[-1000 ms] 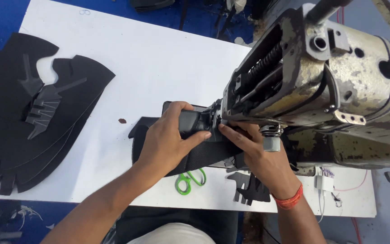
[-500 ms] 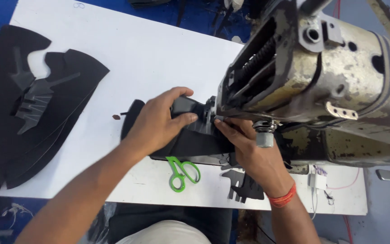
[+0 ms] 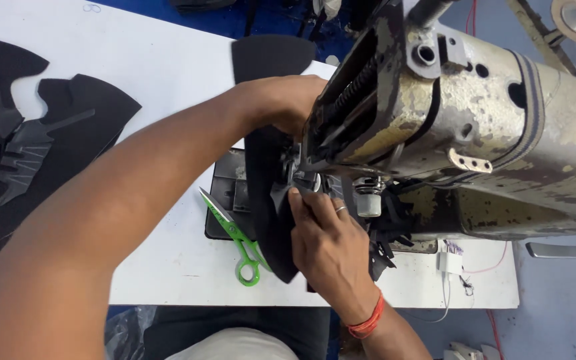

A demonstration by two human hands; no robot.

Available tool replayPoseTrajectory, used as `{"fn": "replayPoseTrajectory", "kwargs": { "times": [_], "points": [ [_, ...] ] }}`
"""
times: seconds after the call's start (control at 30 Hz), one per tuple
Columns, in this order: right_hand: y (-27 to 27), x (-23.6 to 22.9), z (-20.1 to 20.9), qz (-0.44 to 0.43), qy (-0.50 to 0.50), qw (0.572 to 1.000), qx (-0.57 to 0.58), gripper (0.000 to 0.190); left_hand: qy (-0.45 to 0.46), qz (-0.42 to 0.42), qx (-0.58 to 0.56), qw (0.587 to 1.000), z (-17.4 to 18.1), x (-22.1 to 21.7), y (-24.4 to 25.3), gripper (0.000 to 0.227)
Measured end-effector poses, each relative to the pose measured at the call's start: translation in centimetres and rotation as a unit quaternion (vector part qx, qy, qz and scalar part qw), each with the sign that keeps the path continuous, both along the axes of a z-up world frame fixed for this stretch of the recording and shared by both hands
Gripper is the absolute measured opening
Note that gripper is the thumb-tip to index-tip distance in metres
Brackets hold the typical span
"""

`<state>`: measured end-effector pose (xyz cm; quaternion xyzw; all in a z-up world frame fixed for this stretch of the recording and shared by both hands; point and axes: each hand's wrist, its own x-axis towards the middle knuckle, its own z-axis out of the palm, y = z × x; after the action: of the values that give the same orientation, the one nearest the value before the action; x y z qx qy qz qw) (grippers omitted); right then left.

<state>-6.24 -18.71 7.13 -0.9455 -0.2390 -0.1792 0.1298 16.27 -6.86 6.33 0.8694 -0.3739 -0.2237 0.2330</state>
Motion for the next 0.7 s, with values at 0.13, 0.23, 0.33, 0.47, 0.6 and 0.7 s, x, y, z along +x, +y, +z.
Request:
{"fn": "replayPoseTrajectory", "kwargs": {
  "times": [0.13,0.23,0.33,0.47,0.6,0.7],
  "points": [
    [0.6,-0.2,0.0,-0.008,0.018,1.000,0.019,0.047,-0.054,-0.083,-0.099,0.990,-3.6,2.1,-0.9,0.020],
    [0.8,-0.2,0.4,-0.017,0.026,0.999,0.024,0.048,-0.019,-0.048,-0.142,0.989,-2.7,1.1,0.1,0.022],
    [0.5,-0.1,0.3,-0.008,0.024,0.999,0.047,0.049,-0.069,0.045,-0.186,0.979,-2.2,-1.8,1.3,0.028],
    [-1.3,0.1,0.5,0.015,0.066,0.983,0.171,0.040,-0.210,0.296,-0.305,0.880,-2.8,-9.1,4.5,0.039],
    [-3.2,1.5,-1.1,-0.076,0.135,0.962,0.227,0.023,-0.118,0.400,-0.296,0.859,-2.0,-16.7,6.3,0.056],
    [-3.3,2.0,-1.8,-0.155,0.242,0.898,0.334,0.020,0.119,0.435,-0.272,0.850,-1.5,-18.8,6.3,0.076]
  ]
}}
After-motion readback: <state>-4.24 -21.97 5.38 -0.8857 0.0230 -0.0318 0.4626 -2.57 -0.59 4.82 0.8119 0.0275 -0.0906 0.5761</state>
